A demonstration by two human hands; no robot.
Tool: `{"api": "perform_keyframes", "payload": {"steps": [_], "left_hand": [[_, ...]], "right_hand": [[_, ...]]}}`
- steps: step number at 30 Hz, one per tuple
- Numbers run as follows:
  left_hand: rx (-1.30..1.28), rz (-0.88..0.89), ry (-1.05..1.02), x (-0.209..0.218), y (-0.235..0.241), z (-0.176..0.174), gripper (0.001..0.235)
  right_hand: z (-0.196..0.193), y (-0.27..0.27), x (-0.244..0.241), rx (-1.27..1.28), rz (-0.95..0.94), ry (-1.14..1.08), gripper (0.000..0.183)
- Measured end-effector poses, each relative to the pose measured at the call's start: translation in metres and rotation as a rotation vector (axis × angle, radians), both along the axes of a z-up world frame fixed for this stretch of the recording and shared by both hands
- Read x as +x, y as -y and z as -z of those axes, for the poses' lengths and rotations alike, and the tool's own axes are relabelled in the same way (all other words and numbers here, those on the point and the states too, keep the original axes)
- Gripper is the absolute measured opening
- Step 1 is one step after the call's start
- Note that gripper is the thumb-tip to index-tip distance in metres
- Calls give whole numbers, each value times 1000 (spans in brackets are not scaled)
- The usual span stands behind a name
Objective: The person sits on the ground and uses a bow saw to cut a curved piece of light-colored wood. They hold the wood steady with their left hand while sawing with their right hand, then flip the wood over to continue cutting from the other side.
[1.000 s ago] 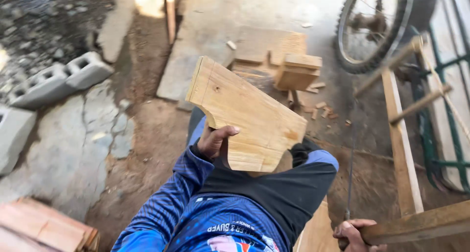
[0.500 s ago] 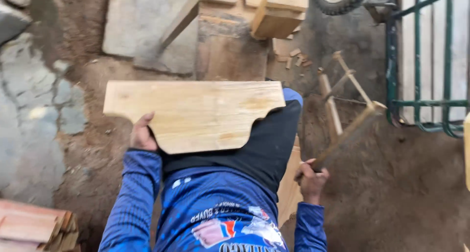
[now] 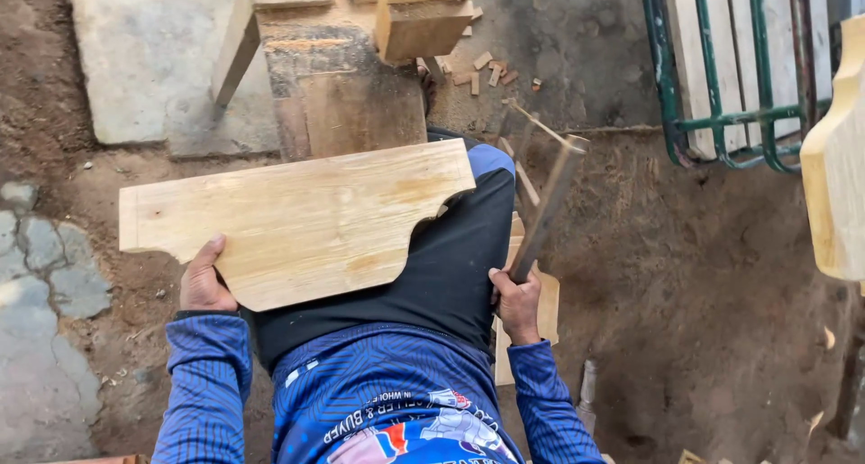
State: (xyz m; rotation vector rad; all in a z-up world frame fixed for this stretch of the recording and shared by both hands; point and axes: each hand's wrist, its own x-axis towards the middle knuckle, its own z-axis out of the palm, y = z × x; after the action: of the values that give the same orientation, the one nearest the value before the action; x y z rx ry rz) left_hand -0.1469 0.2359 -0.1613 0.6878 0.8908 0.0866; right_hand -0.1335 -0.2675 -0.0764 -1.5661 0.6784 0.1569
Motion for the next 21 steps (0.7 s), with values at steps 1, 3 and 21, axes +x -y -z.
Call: {"api": "perform_keyframes", "payload": {"steps": [1, 3, 21], "left_hand": [[2, 11, -3, 1, 0, -1, 49], [4, 18, -20, 0, -2, -4, 49], [497, -57, -61, -19, 20, 0, 66]], "right_hand": [[-3, 0, 3, 2, 11, -3, 16], [-7, -2, 7, 48, 2, -58, 17], [-6, 4, 4, 41, -83, -42, 24]]}}
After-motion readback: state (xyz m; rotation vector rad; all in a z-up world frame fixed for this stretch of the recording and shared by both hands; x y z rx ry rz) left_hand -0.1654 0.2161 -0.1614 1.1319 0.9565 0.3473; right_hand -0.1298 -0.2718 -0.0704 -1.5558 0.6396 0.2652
